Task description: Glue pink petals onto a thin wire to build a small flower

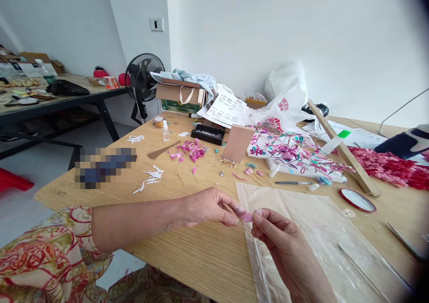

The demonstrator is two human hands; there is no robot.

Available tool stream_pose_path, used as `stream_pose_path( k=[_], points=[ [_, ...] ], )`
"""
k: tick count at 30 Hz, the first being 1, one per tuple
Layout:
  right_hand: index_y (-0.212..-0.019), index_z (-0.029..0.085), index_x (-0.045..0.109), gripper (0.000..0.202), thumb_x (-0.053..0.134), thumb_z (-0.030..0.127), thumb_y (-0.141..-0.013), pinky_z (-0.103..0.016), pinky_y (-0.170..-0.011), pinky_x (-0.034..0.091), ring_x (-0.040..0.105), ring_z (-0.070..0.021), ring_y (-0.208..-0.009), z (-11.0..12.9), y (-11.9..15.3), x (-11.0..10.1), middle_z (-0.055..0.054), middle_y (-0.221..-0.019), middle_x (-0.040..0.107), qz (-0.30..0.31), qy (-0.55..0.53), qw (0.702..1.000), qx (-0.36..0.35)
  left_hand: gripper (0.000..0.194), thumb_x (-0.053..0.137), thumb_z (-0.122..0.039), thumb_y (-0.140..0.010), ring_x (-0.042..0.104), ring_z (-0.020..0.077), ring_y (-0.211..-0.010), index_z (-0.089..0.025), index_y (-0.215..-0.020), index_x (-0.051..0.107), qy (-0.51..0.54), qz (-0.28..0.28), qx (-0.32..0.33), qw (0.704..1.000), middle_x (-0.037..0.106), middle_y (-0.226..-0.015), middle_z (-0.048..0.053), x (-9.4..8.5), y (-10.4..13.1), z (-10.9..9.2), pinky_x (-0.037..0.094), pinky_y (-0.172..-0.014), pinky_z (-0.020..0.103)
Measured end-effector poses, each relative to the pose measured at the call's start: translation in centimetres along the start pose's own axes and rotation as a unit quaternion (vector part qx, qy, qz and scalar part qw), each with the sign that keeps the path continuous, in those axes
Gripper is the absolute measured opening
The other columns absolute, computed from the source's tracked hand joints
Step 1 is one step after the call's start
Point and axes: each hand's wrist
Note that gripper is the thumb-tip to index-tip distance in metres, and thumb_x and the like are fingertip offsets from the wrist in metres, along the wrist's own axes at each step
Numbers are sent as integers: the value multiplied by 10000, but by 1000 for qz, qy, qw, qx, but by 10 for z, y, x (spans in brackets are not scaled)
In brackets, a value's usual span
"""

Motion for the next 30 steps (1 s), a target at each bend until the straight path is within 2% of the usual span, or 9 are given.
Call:
stream_pose_path(
  k=[4, 11, 18, 30],
  points=[
    [-550, 172, 559, 239, 644, 387, -610, -224, -534, 295, 373, -91, -523, -1, -1, 0, 30, -491, 471, -7, 14, 1000, -3, 208, 629, -159, -591, 496, 85, -729, -157, -798, 652, -43, -20, 28, 999, 591, -779, -11, 2, 0, -2, 361, -715, 212],
    [-558, 171, 561, 238, 646, 389, -602, -226, -537, 294, 376, -93, -529, -1, 0, 1, 28, -499, 476, -21, 18, 1000, -3, 140, 634, -164, -578, 503, 83, -673, -139, -714, 655, 8, -51, 32, 998, 595, -688, -14, 10, -6, 7, 366, -699, 221],
    [-557, 172, 558, 238, 654, 386, -594, -226, -537, 291, 365, -89, -520, 1, 1, 2, 35, -487, 467, -20, 6, 1000, 2, 165, 656, -187, -549, 472, 82, -622, -134, -705, 649, 47, -36, 32, 998, 563, -643, -13, 10, -6, 7, 368, -634, 235],
    [-549, 166, 566, 237, 659, 381, -584, -225, -526, 299, 374, -95, -516, 0, 0, 1, 27, -492, 470, -30, 16, 999, -3, 191, 674, -215, -552, 498, 81, -618, -132, -723, 658, 64, -30, 26, 997, 570, -642, -8, 9, -6, 8, 395, -680, 253]
  ],
)
Point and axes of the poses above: each hand's wrist, its own y-axis away from the middle knuckle, its own x-axis out of the palm, z = x × y
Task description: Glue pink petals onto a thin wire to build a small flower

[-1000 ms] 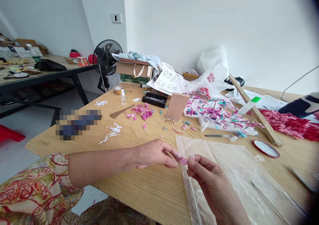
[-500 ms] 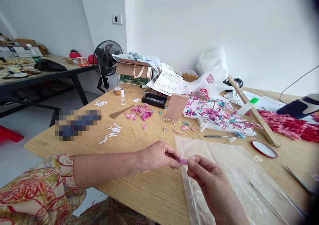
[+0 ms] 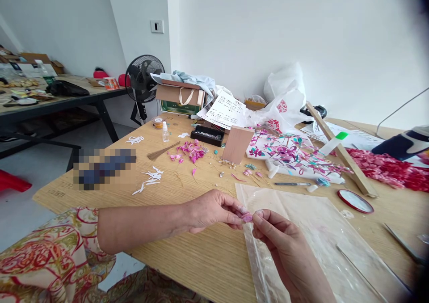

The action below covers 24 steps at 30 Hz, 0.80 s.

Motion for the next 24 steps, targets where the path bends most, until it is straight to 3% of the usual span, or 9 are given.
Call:
stream_pose_path(
  k=[17, 24],
  points=[
    [-553, 172, 554, 245, 644, 396, -596, -232, -529, 295, 367, -98, -521, 3, 0, 2, 35, -491, 454, 14, 19, 1000, -7, 208, 702, -193, -543, 521, 76, -605, -136, -741, 673, 41, 27, -55, 997, 609, -652, 6, -10, 2, -1, 411, -676, 242],
    [-557, 169, 551, 249, 678, 383, -572, -215, -507, 302, 379, -91, -506, 1, 0, 6, 37, -492, 461, 38, -52, 998, 22, 183, 691, -165, -563, 537, 70, -621, -143, -744, 672, 52, 34, -62, 996, 610, -662, 0, -14, 2, 2, 406, -646, 204]
  ],
)
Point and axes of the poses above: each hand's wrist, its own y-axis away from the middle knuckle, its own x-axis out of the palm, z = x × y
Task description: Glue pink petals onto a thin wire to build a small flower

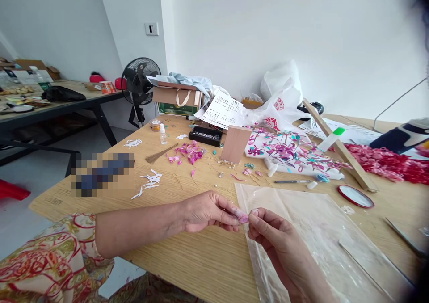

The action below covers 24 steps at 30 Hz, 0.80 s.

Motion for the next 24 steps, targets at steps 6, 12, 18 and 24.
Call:
stream_pose_path(
  k=[6, 12, 18, 24],
  points=[
    [-593, 171, 570, 207, 637, 360, -645, -207, -526, 337, 390, -89, -530, -6, -4, -3, 25, -548, 471, 38, -76, 996, 7, 197, 696, -172, -566, 531, 64, -647, -148, -760, 672, 4, -3, 7, 1000, 632, -767, 18, -1, 2, -1, 400, -684, 213],
    [-621, 183, 540, 234, 603, 404, -660, -220, -535, 351, 405, -103, -543, -5, -1, -3, 24, -558, 470, -3, -22, 999, -24, 208, 711, -199, -543, 528, 79, -673, -147, -741, 671, -4, -29, 6, 1000, 634, -781, 29, -1, 4, -4, 392, -693, 224],
    [-657, 181, 530, 272, 561, 451, -679, -233, -549, 335, 397, -107, -549, -3, 0, 2, 22, -557, 484, 12, 33, 999, -24, 178, 697, -194, -565, 515, 69, -649, -141, -733, 670, -8, -30, 22, 999, 625, -741, 20, 1, 2, -3, 394, -675, 214],
    [-577, 178, 530, 302, 606, 468, -623, -229, -516, 299, 380, -105, -510, -4, -3, 2, 30, -491, 457, 4, 54, 998, -25, 203, 698, -194, -560, 530, 88, -680, -142, -754, 670, -17, -26, 30, 999, 617, -740, 22, -1, 2, -1, 410, -668, 219]
  ],
)
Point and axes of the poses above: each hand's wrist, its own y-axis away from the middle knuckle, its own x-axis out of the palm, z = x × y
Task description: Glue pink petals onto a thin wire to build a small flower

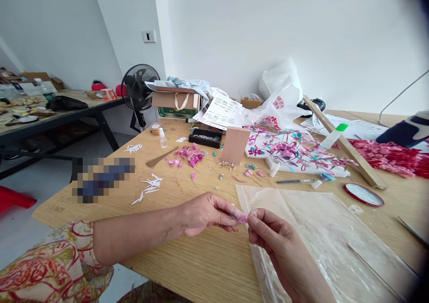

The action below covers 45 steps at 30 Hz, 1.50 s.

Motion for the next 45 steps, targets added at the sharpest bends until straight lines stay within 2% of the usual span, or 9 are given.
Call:
stream_pose_path(
  k=[10, 15, 21, 28, 32, 37, 40, 45],
  points=[
    [-573, 173, 528, 289, 588, 445, -652, -227, -519, 312, 398, -100, -515, -2, -1, -3, 30, -500, 474, 2, 8, 1000, -4, 206, 698, -209, -561, 529, 80, -664, -154, -758, 672, 1, -2, -11, 1000, 624, -740, 18, -2, -1, 2, 396, -687, 223],
    [-706, 189, 553, 231, 571, 418, -684, -237, -554, 347, 436, -112, -557, 0, -2, -8, 25, -566, 504, -17, 7, 1000, -13, 199, 686, -189, -578, 527, 77, -670, -147, -772, 673, -4, -5, -3, 1000, 628, -754, 28, -3, -2, 0, 400, -656, 200],
    [-609, 181, 532, 252, 573, 421, -677, -232, -525, 318, 410, -102, -522, 6, -4, -3, 34, -506, 479, -6, 52, 998, -39, 212, 697, -187, -563, 528, 74, -658, -144, -769, 672, 5, 0, -9, 1000, 630, -736, 19, -1, -4, 1, 401, -664, 205],
    [-587, 167, 522, 266, 569, 412, -678, -232, -520, 311, 399, -99, -519, 3, -6, -4, 26, -508, 475, 15, 35, 999, -12, 201, 710, -169, -539, 535, 66, -636, -128, -731, 669, 38, 6, -51, 998, 611, -685, 5, 1, -5, -1, 394, -659, 201],
    [-604, 167, 517, 258, 554, 406, -693, -230, -525, 321, 400, -98, -522, 3, -6, -6, 26, -515, 476, 12, 37, 999, -10, 212, 719, -176, -534, 537, 67, -639, -124, -733, 667, 43, 2, -50, 998, 615, -693, 8, 1, -7, 0, 397, -671, 209],
    [-627, 182, 495, 270, 518, 438, -709, -239, -544, 343, 414, -108, -543, 6, -5, -5, 25, -532, 481, -24, 64, 997, -23, 192, 701, -160, -558, 529, 62, -634, -129, -745, 668, 39, 8, -44, 998, 617, -688, 3, 0, -8, -1, 399, -669, 201],
    [-615, 184, 483, 285, 504, 450, -714, -246, -548, 343, 415, -113, -543, 6, -7, -5, 23, -525, 471, -25, 102, 994, -39, 186, 700, -156, -556, 524, 62, -631, -129, -737, 668, 34, 5, -41, 999, 615, -685, 3, 1, -9, -2, 399, -669, 205],
    [-593, 187, 480, 278, 531, 441, -693, -237, -529, 333, 407, -108, -520, 3, -10, -5, 34, -506, 455, -12, 103, 994, -42, 186, 714, -180, -537, 518, 65, -613, -116, -703, 663, 21, -17, -38, 999, 604, -654, 4, 3, -9, -3, 394, -666, 218]
  ],
)
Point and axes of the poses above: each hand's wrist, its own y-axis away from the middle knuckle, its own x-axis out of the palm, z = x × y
